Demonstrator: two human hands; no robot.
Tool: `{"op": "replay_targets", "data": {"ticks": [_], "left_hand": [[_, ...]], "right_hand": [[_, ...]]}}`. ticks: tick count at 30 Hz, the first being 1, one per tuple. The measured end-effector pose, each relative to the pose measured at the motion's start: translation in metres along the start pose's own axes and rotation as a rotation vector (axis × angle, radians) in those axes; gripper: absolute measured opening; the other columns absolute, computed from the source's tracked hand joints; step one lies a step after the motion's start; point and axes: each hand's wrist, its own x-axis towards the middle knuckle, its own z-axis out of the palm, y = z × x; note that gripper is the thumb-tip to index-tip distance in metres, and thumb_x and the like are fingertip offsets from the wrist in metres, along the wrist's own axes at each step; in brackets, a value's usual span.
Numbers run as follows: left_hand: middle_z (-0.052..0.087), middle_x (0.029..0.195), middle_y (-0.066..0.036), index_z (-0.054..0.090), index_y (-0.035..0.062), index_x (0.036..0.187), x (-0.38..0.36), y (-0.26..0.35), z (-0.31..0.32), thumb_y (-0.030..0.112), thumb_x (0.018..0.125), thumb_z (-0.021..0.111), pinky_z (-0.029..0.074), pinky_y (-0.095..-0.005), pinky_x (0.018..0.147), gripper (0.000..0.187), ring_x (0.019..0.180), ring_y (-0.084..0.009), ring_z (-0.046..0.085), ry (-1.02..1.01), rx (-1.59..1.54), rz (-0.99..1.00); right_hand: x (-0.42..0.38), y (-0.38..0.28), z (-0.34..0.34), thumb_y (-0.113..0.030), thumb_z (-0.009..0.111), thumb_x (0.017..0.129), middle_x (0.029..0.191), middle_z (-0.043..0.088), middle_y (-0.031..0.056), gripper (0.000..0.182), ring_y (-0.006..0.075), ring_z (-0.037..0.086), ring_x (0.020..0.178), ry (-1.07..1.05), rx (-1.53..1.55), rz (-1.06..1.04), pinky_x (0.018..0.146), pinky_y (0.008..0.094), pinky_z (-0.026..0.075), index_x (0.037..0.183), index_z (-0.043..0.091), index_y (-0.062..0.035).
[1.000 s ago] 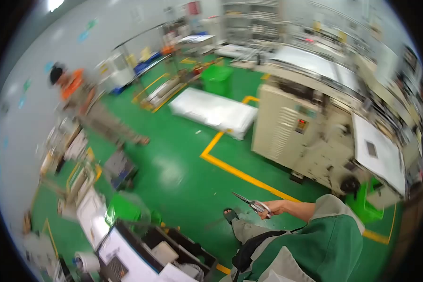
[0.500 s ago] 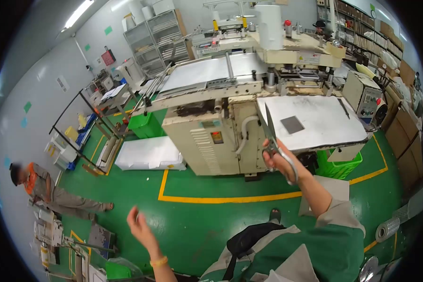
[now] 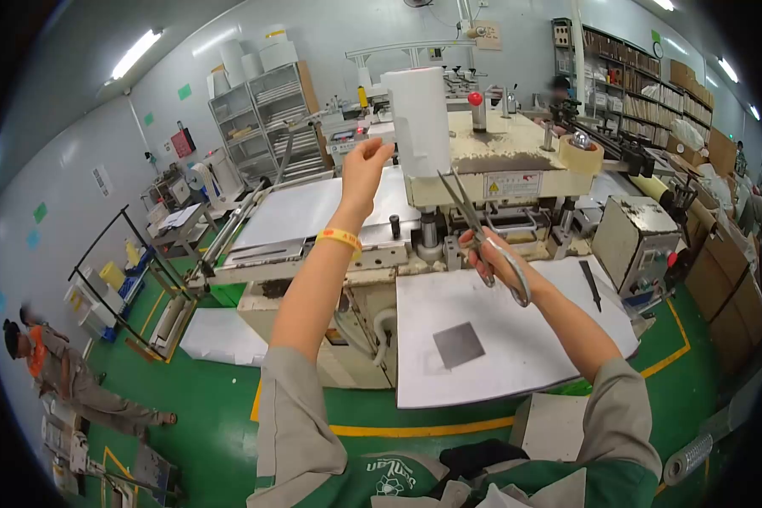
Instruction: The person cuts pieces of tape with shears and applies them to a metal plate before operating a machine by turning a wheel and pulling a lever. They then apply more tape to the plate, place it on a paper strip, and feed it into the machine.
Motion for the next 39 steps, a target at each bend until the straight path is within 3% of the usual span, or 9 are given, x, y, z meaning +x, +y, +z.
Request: {"op": "replay_targets", "data": {"ticks": [3,8,9,17,19,29,32,35,39], "left_hand": [[0.059,0.106,-0.016,0.056,-0.0073,0.112,0.056,-0.012,0.015,0.030,0.075,0.069,0.039,-0.0317,0.091,0.054,0.105,-0.0226,0.052,0.022,-0.003,-0.037],[0.060,0.096,-0.008,0.060,-0.0031,0.103,0.082,-0.010,0.024,0.029,0.074,0.073,0.042,-0.0271,0.077,0.045,0.090,-0.0141,0.053,-0.049,-0.032,-0.068],[0.059,0.101,-0.006,0.059,0.0023,0.105,0.084,-0.012,0.024,0.030,0.078,0.070,0.039,-0.0321,0.087,0.040,0.100,-0.0172,0.052,-0.079,-0.009,-0.089],[0.062,0.081,-0.004,0.060,0.0022,0.086,0.071,-0.008,0.026,0.012,0.076,0.072,0.049,-0.0250,0.072,0.018,0.076,-0.0129,0.060,-0.061,-0.170,-0.016],[0.062,0.073,-0.005,0.061,0.0001,0.081,0.067,-0.004,0.029,0.012,0.075,0.072,0.047,-0.0207,0.060,0.017,0.065,-0.0097,0.058,-0.024,-0.190,0.022],[0.062,0.078,-0.007,0.060,-0.0013,0.084,0.065,0.005,0.028,0.008,0.076,0.071,0.051,-0.0238,0.065,0.017,0.069,-0.0127,0.059,-0.041,-0.292,-0.141],[0.063,0.084,-0.007,0.061,-0.0020,0.092,0.066,0.004,0.027,0.010,0.078,0.070,0.050,-0.0259,0.071,0.021,0.076,-0.0143,0.059,-0.063,-0.303,-0.185],[0.062,0.081,-0.007,0.060,-0.0015,0.091,0.062,0.009,0.029,0.010,0.078,0.070,0.050,-0.0257,0.069,0.020,0.074,-0.0139,0.058,-0.098,-0.307,-0.204],[0.062,0.082,-0.008,0.059,-0.0023,0.092,0.063,0.010,0.027,0.009,0.078,0.069,0.050,-0.0248,0.069,0.020,0.074,-0.0137,0.059,-0.094,-0.328,-0.211]], "right_hand": [[0.024,0.017,-0.012,-0.045,0.038,0.093,0.077,0.041,-0.0031,0.041,0.0056,0.038,0.068,0.001,0.104,-0.032,0.062,0.0192,0.033,0.114,0.046,-0.0111],[0.068,0.027,-0.012,-0.045,0.043,0.092,0.073,0.044,-0.0053,0.040,0.0023,0.038,0.061,0.035,0.123,-0.003,0.056,0.0180,0.033,0.112,0.049,-0.0113],[0.079,0.031,-0.013,-0.045,0.043,0.093,0.072,0.044,-0.0058,0.040,0.0018,0.039,0.060,0.029,0.138,-0.011,0.055,0.0168,0.033,0.112,0.049,-0.0104],[0.136,0.026,0.002,-0.060,0.040,0.088,0.065,0.041,-0.0062,0.057,0.0006,0.035,0.053,0.091,0.238,-0.053,0.047,0.0157,0.029,0.109,0.049,-0.0078],[0.144,0.020,0.005,-0.061,0.042,0.087,0.064,0.040,-0.0060,0.059,0.0009,0.034,0.053,0.111,0.272,-0.089,0.046,0.0160,0.028,0.109,0.049,-0.0066],[0.170,0.016,0.007,-0.055,0.045,0.089,0.059,0.041,-0.0062,0.055,-0.0004,0.034,0.047,0.189,0.281,-0.193,0.041,0.0145,0.026,0.104,0.054,-0.0031],[0.169,0.011,0.010,-0.040,0.051,0.090,0.057,0.038,-0.0081,0.034,-0.0007,0.032,0.047,0.245,0.312,-0.190,0.041,0.0154,0.023,0.096,0.061,-0.0082],[0.174,0.000,0.009,-0.061,0.044,0.086,0.060,0.041,-0.0071,0.064,-0.0007,0.034,0.048,0.196,0.317,-0.247,0.043,0.0135,0.028,0.102,0.054,-0.0007],[0.180,0.000,0.013,-0.062,0.045,0.085,0.054,0.038,-0.0073,0.060,-0.0006,0.032,0.043,0.252,0.264,-0.230,0.038,0.0146,0.025,0.093,0.054,-0.0032]]}}
